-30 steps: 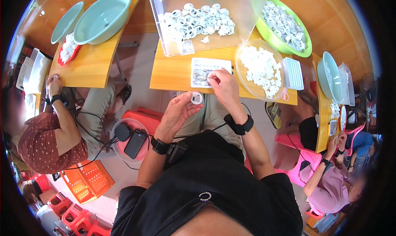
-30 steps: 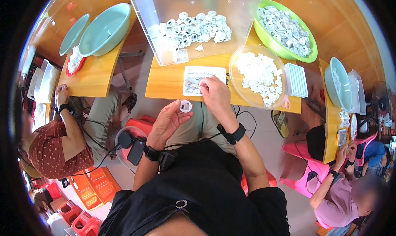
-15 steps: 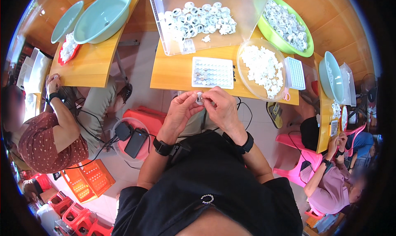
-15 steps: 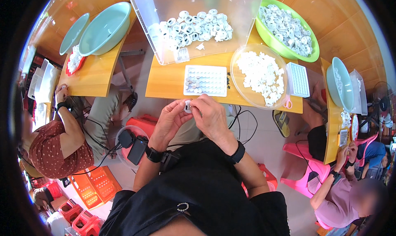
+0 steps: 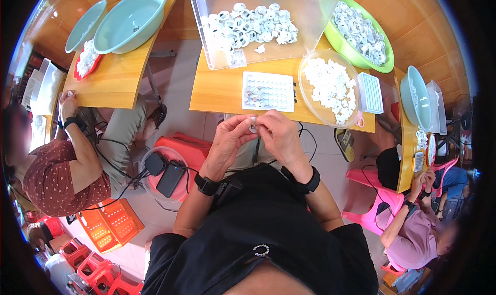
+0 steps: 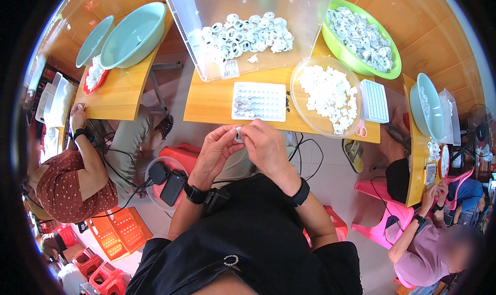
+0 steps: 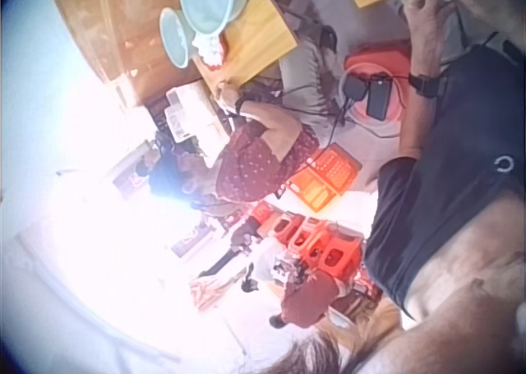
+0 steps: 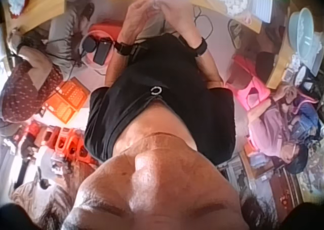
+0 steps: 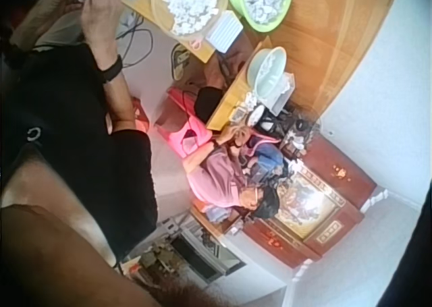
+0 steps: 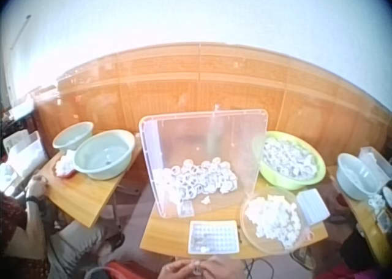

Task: Assembling small white plastic components into a tray.

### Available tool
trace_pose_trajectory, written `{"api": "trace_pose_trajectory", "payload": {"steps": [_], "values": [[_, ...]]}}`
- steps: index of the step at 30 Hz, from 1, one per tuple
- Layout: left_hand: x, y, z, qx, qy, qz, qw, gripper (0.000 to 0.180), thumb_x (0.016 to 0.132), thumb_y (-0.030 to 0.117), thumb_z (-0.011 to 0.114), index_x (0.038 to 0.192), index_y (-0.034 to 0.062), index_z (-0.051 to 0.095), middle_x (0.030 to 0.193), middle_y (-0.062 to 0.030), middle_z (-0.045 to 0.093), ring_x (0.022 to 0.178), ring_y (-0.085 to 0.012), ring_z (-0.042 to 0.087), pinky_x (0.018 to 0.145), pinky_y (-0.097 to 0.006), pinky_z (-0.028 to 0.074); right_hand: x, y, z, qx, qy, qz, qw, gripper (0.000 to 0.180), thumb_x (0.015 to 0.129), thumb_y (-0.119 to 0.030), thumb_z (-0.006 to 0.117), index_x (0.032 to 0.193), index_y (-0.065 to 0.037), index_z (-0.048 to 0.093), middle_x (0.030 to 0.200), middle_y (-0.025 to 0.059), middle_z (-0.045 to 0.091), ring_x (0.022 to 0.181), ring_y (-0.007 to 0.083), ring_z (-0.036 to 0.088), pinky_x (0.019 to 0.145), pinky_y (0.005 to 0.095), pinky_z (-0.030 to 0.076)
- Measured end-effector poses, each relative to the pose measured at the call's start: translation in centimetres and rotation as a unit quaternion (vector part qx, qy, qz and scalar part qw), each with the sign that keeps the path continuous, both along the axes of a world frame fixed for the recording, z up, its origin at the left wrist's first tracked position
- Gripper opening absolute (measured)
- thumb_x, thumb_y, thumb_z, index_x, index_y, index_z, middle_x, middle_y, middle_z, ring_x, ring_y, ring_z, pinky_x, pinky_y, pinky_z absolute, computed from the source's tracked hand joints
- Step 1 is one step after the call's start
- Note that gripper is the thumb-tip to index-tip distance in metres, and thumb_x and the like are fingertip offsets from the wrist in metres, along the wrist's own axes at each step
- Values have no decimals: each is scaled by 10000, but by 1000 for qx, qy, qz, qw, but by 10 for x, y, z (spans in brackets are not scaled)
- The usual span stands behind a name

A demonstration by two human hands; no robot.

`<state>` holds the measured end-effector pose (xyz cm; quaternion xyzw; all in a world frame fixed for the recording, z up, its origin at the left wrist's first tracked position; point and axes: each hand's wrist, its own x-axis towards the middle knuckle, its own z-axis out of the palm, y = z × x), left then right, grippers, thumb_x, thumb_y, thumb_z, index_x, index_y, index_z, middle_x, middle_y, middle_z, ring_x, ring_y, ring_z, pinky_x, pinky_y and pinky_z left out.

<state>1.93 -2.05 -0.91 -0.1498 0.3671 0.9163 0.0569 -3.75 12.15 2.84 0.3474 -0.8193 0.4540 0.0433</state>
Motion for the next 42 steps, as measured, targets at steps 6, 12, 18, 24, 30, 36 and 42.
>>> {"api": "trace_pose_trajectory", "payload": {"steps": [6,12,18,24,30,36,42], "values": [[2,0,1,-9,-7,4,1000,187,910,135,533,1040,21,603,971,-56,630,862,-123,617,774,-270,532,7,-2,1,-23,-44,-16,999,110,745,29,600,836,-11,555,769,115,526,689,301,557,587,372,448],[2,1,1,32,4,3,999,180,908,146,539,1026,28,606,966,-57,633,858,-123,620,772,-270,533,6,-2,-1,-4,9,-8,1000,147,749,44,590,861,-10,512,781,125,498,731,315,542,599,382,440],[3,3,3,18,-9,12,1000,187,898,149,562,1013,10,610,947,-64,635,810,-113,620,735,-250,536,7,-1,-1,5,3,3,1000,157,742,51,580,865,-5,499,800,139,488,754,326,526,624,398,432],[4,5,4,-2,3,-3,1000,184,907,146,541,1018,19,615,961,-57,639,842,-115,621,759,-267,534,8,3,-2,10,-17,-5,1000,168,721,40,590,856,-9,503,787,128,486,740,314,525,615,392,436],[2,8,8,9,17,12,1000,177,903,140,545,1015,25,619,947,-51,639,832,-113,619,755,-267,532,14,0,-3,21,81,-41,996,151,716,32,599,828,-19,512,779,110,486,714,283,528,594,375,446],[2,6,7,-45,26,26,998,159,896,127,555,997,24,623,935,-45,635,820,-104,615,746,-271,540,14,1,-7,37,99,-5,994,162,719,33,592,858,-17,525,783,106,489,731,281,536,607,367,454],[3,7,9,-27,21,13,999,161,893,123,558,997,17,622,938,-49,635,823,-106,614,753,-271,545,13,3,-3,0,46,-21,999,146,743,36,591,877,7,539,761,95,519,686,261,562,585,321,467]]}}
